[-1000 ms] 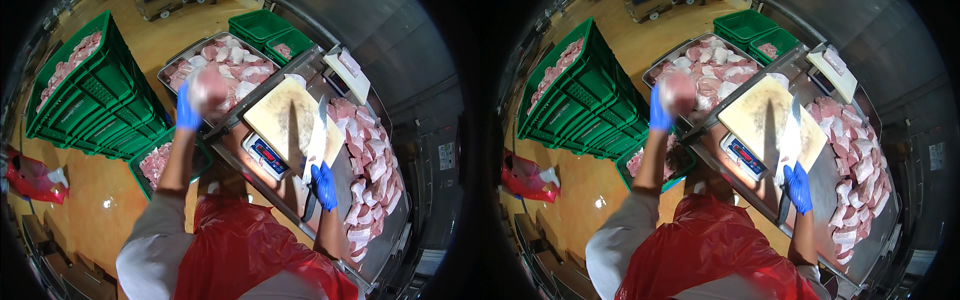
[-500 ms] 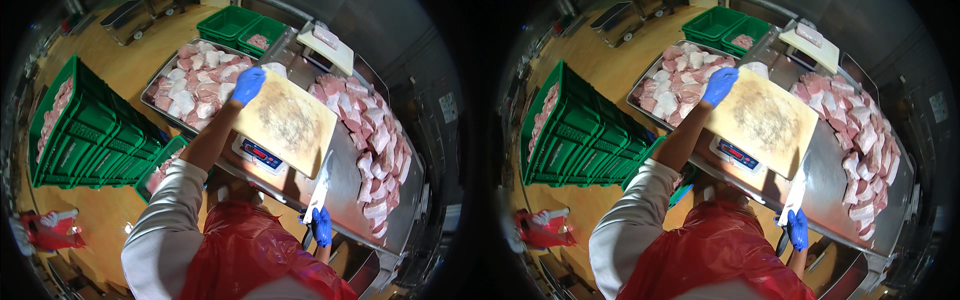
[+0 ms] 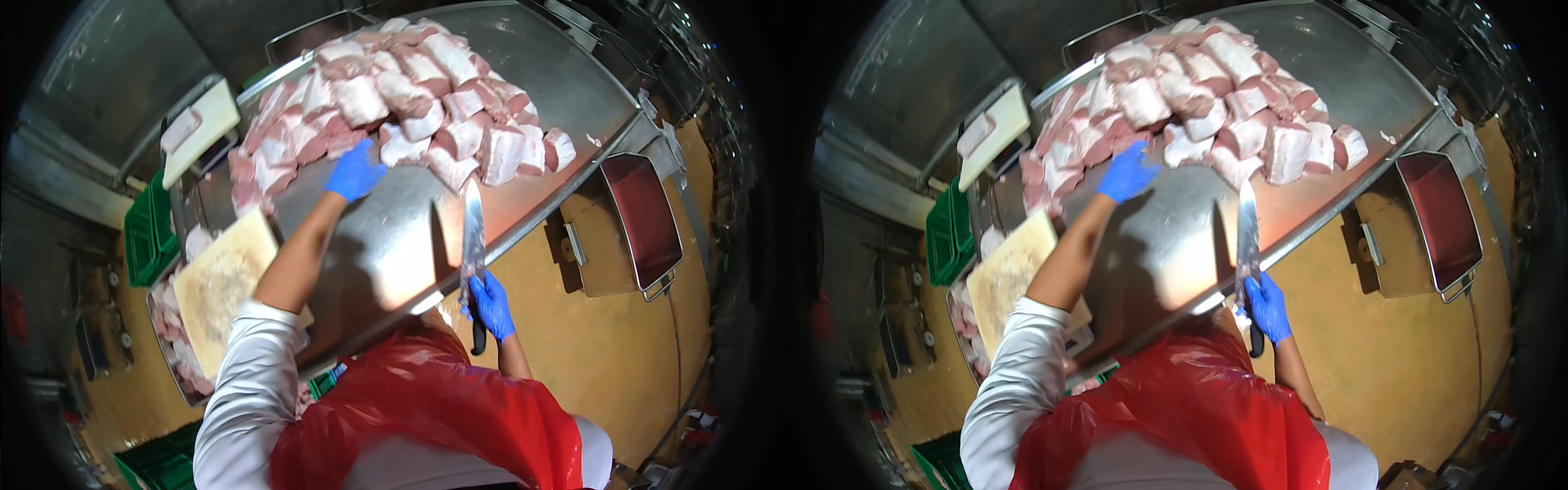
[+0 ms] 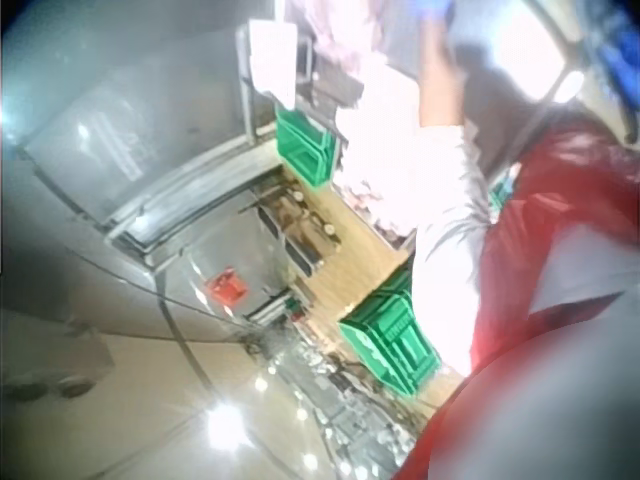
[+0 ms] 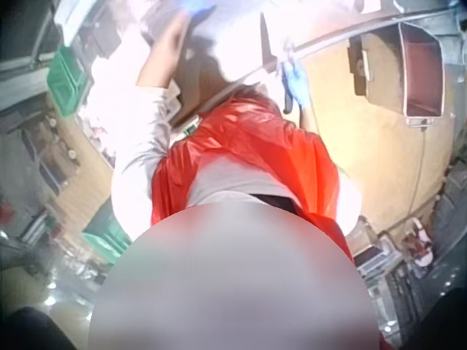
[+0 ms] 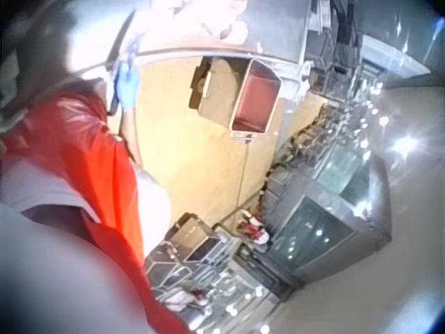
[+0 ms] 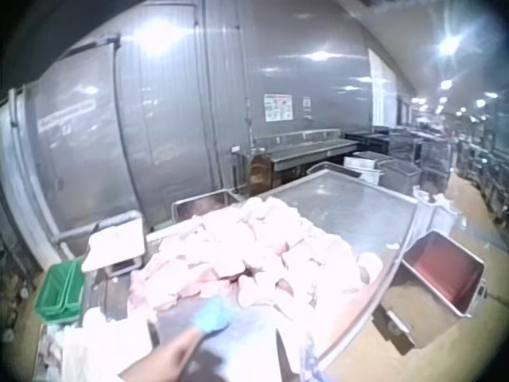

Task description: The person cuts large pieces of raw meat on a cutting board using a knife, then places the cut portions into green crates. The person wears blue gloves and a red apron while working at a stainless steel table in a commercial kitchen.

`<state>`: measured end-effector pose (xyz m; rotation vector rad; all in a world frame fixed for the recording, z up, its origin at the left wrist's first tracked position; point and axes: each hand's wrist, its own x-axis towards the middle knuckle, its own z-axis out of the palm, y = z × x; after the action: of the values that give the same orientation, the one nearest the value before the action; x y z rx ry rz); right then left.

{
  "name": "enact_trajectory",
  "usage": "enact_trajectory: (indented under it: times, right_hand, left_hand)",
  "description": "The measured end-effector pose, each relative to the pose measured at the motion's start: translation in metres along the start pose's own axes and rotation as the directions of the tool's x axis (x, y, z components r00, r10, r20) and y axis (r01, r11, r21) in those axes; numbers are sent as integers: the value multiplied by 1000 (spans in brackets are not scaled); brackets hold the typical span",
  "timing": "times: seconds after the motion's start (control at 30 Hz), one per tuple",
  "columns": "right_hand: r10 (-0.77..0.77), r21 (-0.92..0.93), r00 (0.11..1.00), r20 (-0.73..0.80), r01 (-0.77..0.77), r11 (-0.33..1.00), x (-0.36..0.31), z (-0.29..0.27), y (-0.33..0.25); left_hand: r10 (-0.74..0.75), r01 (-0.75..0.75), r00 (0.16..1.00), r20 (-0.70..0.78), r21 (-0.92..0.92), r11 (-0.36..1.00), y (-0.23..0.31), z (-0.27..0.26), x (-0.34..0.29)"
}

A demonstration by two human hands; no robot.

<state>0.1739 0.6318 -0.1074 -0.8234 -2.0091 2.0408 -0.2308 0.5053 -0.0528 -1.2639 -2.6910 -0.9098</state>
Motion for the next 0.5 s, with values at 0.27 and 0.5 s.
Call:
enact_trajectory:
  times: [0.27,0.5]
  right_hand:
    - [211,144,927,-311,-174,974,-3,-114,9]
    - [244,211,894,-375,-174,962,3,-149,32]
  left_hand:
    - [-732,526,630,257,-835,159,-35,142,239]
    - [-652,343,693,308,-936,-77,-67,134,215]
